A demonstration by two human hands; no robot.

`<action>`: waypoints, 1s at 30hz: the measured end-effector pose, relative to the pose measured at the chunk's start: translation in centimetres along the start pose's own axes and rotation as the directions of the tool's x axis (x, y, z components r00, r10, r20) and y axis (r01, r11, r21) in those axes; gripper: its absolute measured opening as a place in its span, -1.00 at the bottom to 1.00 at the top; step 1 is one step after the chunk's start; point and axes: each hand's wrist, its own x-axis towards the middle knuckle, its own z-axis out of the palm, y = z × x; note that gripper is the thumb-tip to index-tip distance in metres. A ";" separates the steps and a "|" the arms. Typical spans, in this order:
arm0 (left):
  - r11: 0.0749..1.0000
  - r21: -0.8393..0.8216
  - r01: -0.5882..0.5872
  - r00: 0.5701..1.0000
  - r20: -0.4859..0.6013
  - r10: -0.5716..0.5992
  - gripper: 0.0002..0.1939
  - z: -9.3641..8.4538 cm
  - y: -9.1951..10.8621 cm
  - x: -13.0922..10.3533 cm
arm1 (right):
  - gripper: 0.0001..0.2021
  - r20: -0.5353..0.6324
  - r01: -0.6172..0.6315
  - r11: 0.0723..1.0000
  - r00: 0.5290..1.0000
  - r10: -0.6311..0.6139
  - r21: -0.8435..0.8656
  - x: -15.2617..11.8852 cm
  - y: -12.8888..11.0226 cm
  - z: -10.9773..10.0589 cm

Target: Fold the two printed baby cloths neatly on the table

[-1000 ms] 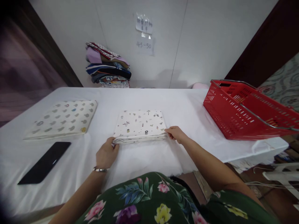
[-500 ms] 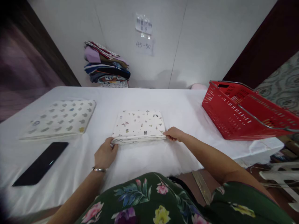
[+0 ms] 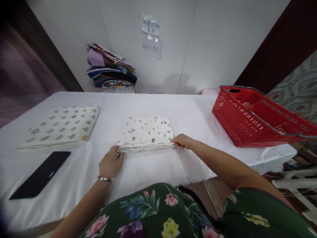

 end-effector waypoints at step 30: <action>1.000 -0.027 0.011 1.000 -0.011 -0.011 -0.70 0.5 -0.6 0.3 | -0.79 0.008 -0.026 0.993 1.000 0.025 0.113 -1.2 -0.3 1.0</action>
